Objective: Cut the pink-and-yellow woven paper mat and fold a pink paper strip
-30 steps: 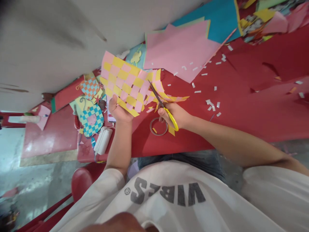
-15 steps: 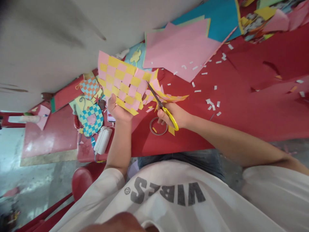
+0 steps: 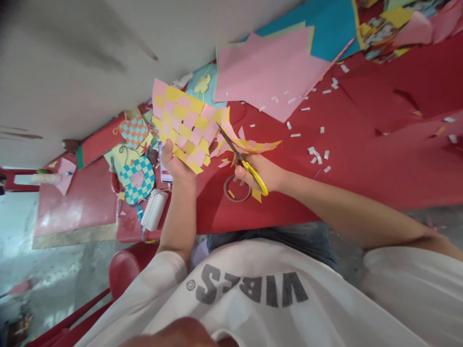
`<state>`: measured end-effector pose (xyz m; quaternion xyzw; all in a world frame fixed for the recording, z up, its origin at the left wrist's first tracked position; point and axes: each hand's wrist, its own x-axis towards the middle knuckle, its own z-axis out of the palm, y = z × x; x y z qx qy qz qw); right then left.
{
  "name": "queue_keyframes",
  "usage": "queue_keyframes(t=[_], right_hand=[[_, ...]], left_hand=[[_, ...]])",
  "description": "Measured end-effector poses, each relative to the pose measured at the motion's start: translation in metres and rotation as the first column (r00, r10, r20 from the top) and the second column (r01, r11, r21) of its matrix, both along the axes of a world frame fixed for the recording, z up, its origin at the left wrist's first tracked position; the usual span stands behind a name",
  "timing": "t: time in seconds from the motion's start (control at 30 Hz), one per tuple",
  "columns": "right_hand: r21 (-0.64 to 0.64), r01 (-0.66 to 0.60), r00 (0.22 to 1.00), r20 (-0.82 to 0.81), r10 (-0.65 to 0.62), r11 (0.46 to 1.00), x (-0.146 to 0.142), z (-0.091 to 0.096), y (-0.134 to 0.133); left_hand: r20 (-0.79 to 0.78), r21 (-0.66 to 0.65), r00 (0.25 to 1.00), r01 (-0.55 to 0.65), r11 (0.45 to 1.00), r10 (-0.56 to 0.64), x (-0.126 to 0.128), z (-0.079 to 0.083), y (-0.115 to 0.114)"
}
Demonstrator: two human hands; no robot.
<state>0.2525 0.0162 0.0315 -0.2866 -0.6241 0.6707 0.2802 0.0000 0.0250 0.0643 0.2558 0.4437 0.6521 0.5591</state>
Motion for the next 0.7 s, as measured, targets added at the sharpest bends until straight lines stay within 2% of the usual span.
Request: queue_keyframes(t=[0.23, 0.5, 0.6, 0.7], right_hand=[[0.009, -0.023, 1.0, 0.004, 0.023, 1.0, 0.0007, -0.0039, 0.0012], [0.05, -0.027, 0.999, 0.047, 0.024, 0.998, 0.0, -0.0067, 0.0022], [0.116, -0.049, 0.996, 0.075, 0.041, 0.992, 0.0012, -0.0047, 0.0036], [0.25, -0.068, 0.993, 0.115, 0.04, 0.966, 0.0036, -0.0012, 0.0057]], left_hand=[[-0.009, -0.025, 1.0, -0.002, 1.0, 0.002, 0.0005, 0.0031, 0.0023], [0.012, -0.028, 1.0, 0.007, 1.0, -0.006, -0.0029, -0.0028, 0.0049], [0.046, -0.024, 0.999, 0.012, 1.0, -0.011, -0.0023, -0.0029, 0.0066], [0.065, -0.034, 0.998, 0.015, 0.999, -0.013, -0.0016, -0.002, 0.0099]])
